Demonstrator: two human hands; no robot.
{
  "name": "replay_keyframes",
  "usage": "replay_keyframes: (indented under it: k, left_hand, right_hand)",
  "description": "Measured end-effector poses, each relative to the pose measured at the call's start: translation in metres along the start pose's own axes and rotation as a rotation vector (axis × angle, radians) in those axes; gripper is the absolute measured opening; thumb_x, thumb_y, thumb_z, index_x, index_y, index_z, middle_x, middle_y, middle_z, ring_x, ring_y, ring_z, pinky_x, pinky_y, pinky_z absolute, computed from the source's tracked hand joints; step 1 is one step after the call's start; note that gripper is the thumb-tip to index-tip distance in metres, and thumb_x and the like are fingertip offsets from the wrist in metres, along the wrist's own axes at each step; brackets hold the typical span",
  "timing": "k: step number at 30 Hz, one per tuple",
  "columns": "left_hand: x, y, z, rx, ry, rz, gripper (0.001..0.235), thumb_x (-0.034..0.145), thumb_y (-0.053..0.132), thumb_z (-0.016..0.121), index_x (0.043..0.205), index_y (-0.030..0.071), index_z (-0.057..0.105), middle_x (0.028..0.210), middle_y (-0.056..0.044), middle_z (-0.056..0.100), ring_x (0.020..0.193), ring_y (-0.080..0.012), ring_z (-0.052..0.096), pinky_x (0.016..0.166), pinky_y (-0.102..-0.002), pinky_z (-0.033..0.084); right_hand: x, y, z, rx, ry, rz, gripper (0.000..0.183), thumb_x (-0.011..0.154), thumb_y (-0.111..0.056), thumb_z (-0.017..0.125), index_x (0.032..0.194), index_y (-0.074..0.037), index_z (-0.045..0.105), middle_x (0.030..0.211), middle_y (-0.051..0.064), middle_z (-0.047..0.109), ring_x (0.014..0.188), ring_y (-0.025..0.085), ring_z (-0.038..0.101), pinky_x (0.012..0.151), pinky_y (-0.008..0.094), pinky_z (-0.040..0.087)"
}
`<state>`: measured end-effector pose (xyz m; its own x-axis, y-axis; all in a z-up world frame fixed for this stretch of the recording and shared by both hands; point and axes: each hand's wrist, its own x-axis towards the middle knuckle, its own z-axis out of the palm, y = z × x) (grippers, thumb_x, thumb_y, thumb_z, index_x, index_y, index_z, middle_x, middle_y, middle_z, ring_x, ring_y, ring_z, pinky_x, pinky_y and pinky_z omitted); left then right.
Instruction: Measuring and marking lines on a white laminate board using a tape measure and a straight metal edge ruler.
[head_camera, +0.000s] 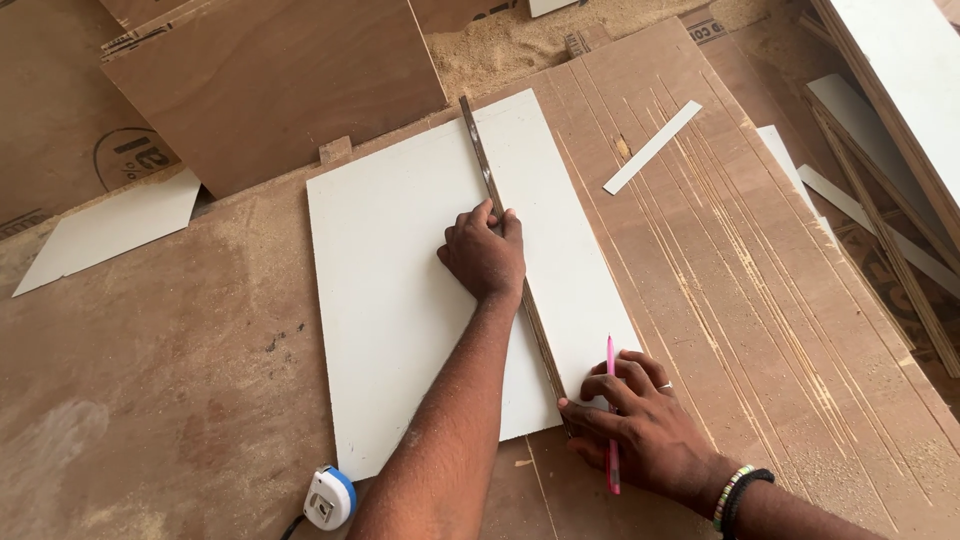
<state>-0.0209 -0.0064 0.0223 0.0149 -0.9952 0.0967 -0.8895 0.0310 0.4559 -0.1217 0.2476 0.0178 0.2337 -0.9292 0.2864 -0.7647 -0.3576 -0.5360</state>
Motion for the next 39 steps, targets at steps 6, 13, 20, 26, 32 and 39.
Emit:
replay_keyframes:
  k: [6,13,20,26,32,39]
  left_hand:
    - [0.001,-0.002,0.001,0.040,0.000,0.053,0.040,0.098,0.037,0.065,0.134,0.020,0.061,0.107,0.001,0.064,0.107,-0.0162,0.060,0.095,-0.044,0.045]
    - [0.003,-0.002,-0.002,0.099,-0.061,0.084,0.040,0.098,0.037,0.065,0.134,0.021,0.061,0.115,0.000,0.062,0.113,-0.0179,0.058,0.101,-0.046,0.043]
    - [0.021,-0.014,-0.017,0.251,-0.416,0.221,0.092,0.082,0.050,0.074,0.159,0.015,0.038,0.137,-0.008,0.048,0.126,-0.0242,0.049,0.109,-0.045,0.044]
    - [0.044,-0.007,-0.049,0.468,-0.788,0.354,0.162,0.050,0.063,0.098,0.163,0.008,-0.003,0.152,-0.016,0.030,0.138,-0.0341,0.036,0.116,-0.048,0.040]
    - [0.036,0.005,-0.054,0.593,-0.810,0.328,0.169,0.044,0.065,0.098,0.164,0.008,-0.007,0.154,-0.014,0.030,0.140,-0.0320,0.039,0.112,-0.050,0.048]
    - [0.029,0.021,-0.065,0.596,-0.828,0.271,0.166,0.049,0.060,0.099,0.164,0.008,-0.008,0.159,-0.014,0.027,0.142,-0.0333,0.039,0.112,-0.051,0.048]
  right_hand:
    - [0.000,0.000,0.001,-0.003,0.017,-0.018,0.047,0.081,-0.043,0.081,0.123,-0.027,0.071,0.119,0.005,0.062,0.123,0.032,0.052,0.111,0.054,0.033]
    - [0.001,-0.001,-0.001,-0.006,0.018,-0.013,0.046,0.080,-0.042,0.081,0.122,-0.026,0.072,0.118,0.005,0.062,0.122,0.032,0.051,0.111,0.054,0.033]
    - [0.001,-0.004,-0.002,0.004,0.017,-0.013,0.049,0.078,-0.041,0.083,0.123,-0.025,0.071,0.118,0.006,0.061,0.123,0.033,0.048,0.111,0.053,0.031]
    - [0.001,-0.002,-0.001,-0.004,-0.001,0.007,0.048,0.077,-0.041,0.083,0.121,-0.026,0.072,0.118,0.005,0.060,0.125,0.033,0.047,0.111,0.053,0.031]
    - [0.002,-0.005,-0.003,-0.013,-0.001,0.026,0.047,0.077,-0.042,0.083,0.119,-0.025,0.072,0.122,0.004,0.061,0.124,0.035,0.046,0.109,0.052,0.034]
    - [0.002,-0.004,-0.003,-0.005,-0.006,0.020,0.045,0.078,-0.042,0.083,0.119,-0.026,0.072,0.116,0.004,0.061,0.123,0.034,0.047,0.109,0.052,0.035]
